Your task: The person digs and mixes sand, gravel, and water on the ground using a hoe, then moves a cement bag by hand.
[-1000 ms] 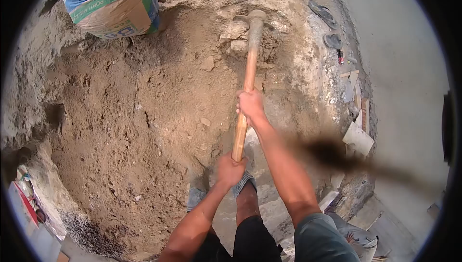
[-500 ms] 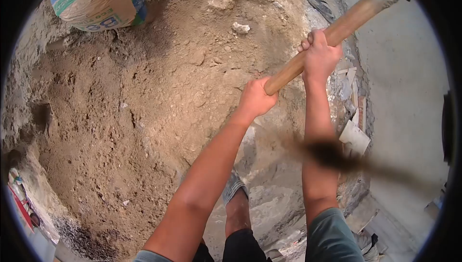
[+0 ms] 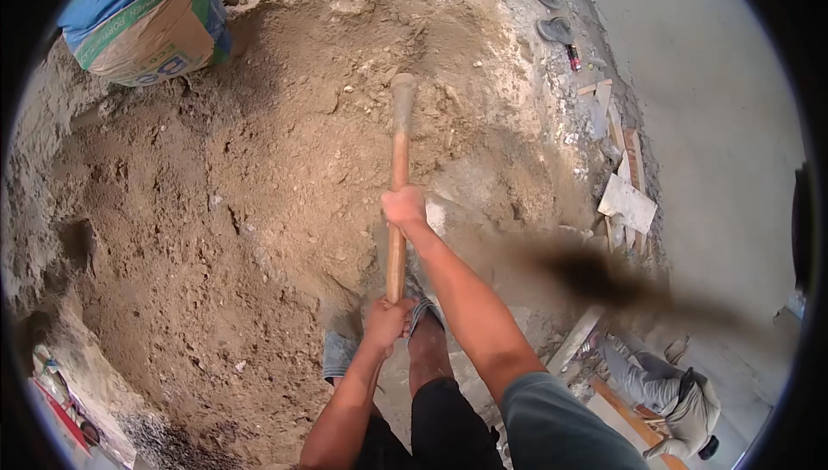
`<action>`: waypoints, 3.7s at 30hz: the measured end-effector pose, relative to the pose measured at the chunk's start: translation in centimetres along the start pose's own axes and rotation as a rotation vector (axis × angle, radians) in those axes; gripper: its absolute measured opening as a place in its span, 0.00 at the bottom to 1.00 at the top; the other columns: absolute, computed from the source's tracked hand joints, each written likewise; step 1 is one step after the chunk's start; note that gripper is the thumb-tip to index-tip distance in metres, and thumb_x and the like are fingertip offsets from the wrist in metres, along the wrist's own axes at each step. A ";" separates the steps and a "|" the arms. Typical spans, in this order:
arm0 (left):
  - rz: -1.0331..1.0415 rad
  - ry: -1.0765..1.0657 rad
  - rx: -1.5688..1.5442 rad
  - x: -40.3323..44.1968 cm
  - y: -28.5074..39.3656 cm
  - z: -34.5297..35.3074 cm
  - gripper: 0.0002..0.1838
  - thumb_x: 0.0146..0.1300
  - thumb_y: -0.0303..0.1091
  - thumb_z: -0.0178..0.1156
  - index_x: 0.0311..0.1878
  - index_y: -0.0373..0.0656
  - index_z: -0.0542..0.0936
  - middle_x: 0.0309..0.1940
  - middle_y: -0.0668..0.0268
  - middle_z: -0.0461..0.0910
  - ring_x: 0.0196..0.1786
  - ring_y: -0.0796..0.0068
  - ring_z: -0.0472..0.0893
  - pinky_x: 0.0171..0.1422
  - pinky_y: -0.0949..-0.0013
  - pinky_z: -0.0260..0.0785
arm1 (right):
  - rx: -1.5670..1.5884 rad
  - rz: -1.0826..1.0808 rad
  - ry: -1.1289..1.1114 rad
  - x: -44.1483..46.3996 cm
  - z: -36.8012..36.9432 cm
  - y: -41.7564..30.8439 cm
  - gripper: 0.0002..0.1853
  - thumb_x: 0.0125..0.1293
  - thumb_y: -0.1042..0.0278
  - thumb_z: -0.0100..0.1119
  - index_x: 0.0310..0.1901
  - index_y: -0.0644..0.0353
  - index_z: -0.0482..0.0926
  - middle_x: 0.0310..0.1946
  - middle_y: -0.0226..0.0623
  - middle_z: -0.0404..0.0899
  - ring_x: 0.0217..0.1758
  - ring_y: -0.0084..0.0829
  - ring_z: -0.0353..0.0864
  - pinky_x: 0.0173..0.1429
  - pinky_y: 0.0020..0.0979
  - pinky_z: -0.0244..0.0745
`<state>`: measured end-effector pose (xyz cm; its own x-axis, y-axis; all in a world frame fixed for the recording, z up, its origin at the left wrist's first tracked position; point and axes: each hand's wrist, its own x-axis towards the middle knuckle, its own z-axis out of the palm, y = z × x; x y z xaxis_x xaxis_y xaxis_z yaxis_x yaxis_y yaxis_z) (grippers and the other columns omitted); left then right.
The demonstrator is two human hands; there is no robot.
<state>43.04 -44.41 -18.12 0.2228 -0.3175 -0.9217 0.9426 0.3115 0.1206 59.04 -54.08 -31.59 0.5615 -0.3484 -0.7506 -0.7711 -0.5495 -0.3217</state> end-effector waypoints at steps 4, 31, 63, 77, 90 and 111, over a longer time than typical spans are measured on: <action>-0.091 0.056 -0.089 -6.0 -6.2 0.3 0.14 0.64 0.31 0.63 0.25 0.46 0.70 0.14 0.73 0.68 0.14 0.82 0.67 0.17 0.73 0.60 | -0.061 -0.044 -0.028 -10.0 -0.3 3.0 0.25 0.56 0.62 0.60 0.53 0.68 0.72 0.42 0.60 0.83 0.48 0.60 0.82 0.56 0.50 0.77; -0.093 -0.212 -0.250 4.0 0.8 7.5 0.07 0.66 0.27 0.54 0.31 0.48 0.68 0.18 0.77 0.63 0.17 0.85 0.62 0.20 0.76 0.57 | -0.105 0.060 0.083 1.0 -9.5 -2.1 0.25 0.57 0.65 0.62 0.55 0.68 0.74 0.45 0.59 0.83 0.52 0.53 0.84 0.57 0.45 0.79; -0.323 -0.207 -0.156 -2.4 -6.3 7.2 0.08 0.64 0.26 0.59 0.33 0.47 0.69 0.16 0.75 0.62 0.15 0.82 0.63 0.19 0.74 0.56 | 0.012 0.165 0.072 -6.5 -10.5 7.8 0.25 0.56 0.65 0.61 0.53 0.71 0.71 0.44 0.64 0.82 0.52 0.57 0.83 0.57 0.49 0.77; 0.665 -0.094 0.725 8.8 4.3 10.5 0.10 0.54 0.30 0.62 0.38 0.36 0.80 0.25 0.53 0.80 0.27 0.61 0.79 0.38 0.60 0.73 | 1.054 -0.438 0.352 -5.8 -21.8 -2.4 0.10 0.62 0.78 0.55 0.43 0.62 0.67 0.22 0.31 0.69 0.18 0.22 0.70 0.21 0.27 0.69; 0.092 0.244 0.967 -5.4 1.4 -4.9 0.18 0.54 0.37 0.61 0.42 0.32 0.82 0.33 0.42 0.83 0.41 0.42 0.84 0.48 0.53 0.76 | 1.006 0.403 -0.123 -7.8 0.4 5.1 0.04 0.62 0.74 0.53 0.30 0.62 0.70 0.20 0.32 0.69 0.19 0.27 0.70 0.22 0.33 0.71; 0.432 0.291 1.120 5.2 9.3 3.0 0.16 0.57 0.38 0.62 0.43 0.35 0.82 0.32 0.41 0.82 0.40 0.41 0.83 0.47 0.52 0.75 | 1.062 0.165 -0.067 5.5 -9.4 -0.4 0.05 0.63 0.74 0.48 0.29 0.62 0.69 0.19 0.31 0.66 0.17 0.27 0.68 0.21 0.33 0.71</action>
<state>53.68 -45.84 -20.67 0.6397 -0.1235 -0.7586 0.5310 -0.6427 0.5523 65.28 -62.94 -30.18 0.4339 -0.2978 -0.8503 -0.7202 0.4525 -0.5259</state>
